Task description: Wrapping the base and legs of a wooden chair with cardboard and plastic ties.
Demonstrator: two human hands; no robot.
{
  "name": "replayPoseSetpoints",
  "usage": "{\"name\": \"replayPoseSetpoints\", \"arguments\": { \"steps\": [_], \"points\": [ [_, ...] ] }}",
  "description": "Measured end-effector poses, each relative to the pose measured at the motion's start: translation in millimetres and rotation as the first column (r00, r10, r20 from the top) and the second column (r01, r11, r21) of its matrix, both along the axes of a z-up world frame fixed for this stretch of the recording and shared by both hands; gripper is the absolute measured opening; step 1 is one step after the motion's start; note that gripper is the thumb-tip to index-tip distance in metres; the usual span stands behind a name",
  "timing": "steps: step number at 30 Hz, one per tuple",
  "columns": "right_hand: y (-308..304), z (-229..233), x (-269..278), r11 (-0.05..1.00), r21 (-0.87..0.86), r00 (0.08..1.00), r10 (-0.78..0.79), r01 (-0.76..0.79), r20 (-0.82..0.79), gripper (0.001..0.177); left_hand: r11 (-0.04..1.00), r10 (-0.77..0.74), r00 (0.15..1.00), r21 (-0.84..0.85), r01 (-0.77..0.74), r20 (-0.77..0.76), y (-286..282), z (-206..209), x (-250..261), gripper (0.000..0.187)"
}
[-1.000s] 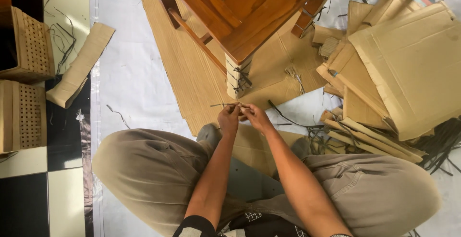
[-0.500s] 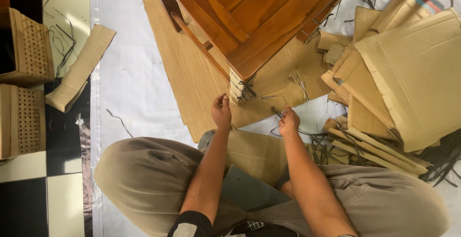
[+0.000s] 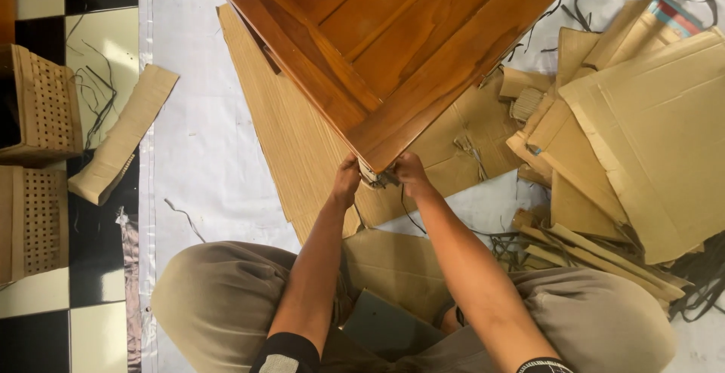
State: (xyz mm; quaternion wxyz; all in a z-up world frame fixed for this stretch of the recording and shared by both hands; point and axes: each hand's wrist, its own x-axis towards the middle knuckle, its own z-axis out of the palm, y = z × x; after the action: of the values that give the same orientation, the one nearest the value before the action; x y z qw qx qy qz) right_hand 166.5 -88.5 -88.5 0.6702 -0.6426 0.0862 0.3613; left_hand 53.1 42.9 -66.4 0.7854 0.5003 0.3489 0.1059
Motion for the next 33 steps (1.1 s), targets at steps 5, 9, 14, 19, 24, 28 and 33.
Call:
{"name": "replayPoseSetpoints", "arguments": {
  "steps": [5,9,14,19,24,28,33],
  "points": [
    [11,9,3,1.000,0.006,1.000,-0.001,0.001,0.003,0.013,0.998,-0.060,0.998,0.030,0.061,-0.025,7,-13,6,0.033],
    [17,17,6,1.000,0.021,1.000,-0.003,0.002,0.016,0.013,0.997,-0.075,0.997,0.010,0.075,-0.006,15,-60,7,0.047],
    [22,22,8,0.999,0.033,0.999,-0.006,0.005,0.032,0.013,0.996,-0.032,0.995,-0.084,0.041,0.099,13,-26,3,0.060],
    [18,24,6,0.999,0.046,0.999,-0.008,0.006,0.042,0.013,0.998,-0.035,0.997,-0.041,0.037,0.063,8,-30,3,0.045],
    [12,28,3,0.998,0.060,0.998,-0.010,0.007,0.055,0.013,0.972,0.001,0.999,0.235,0.007,-0.036,6,-20,-4,0.042],
    [-7,13,-5,0.997,0.071,0.998,-0.012,0.007,0.059,0.014,0.927,0.056,0.994,0.375,-0.015,-0.098,6,-19,-20,0.032],
    [-29,-49,-9,0.983,-0.164,0.995,-0.089,0.081,-0.042,0.014,0.746,0.202,0.814,0.625,0.232,-0.544,-1,-23,-35,0.022]
  ]
}}
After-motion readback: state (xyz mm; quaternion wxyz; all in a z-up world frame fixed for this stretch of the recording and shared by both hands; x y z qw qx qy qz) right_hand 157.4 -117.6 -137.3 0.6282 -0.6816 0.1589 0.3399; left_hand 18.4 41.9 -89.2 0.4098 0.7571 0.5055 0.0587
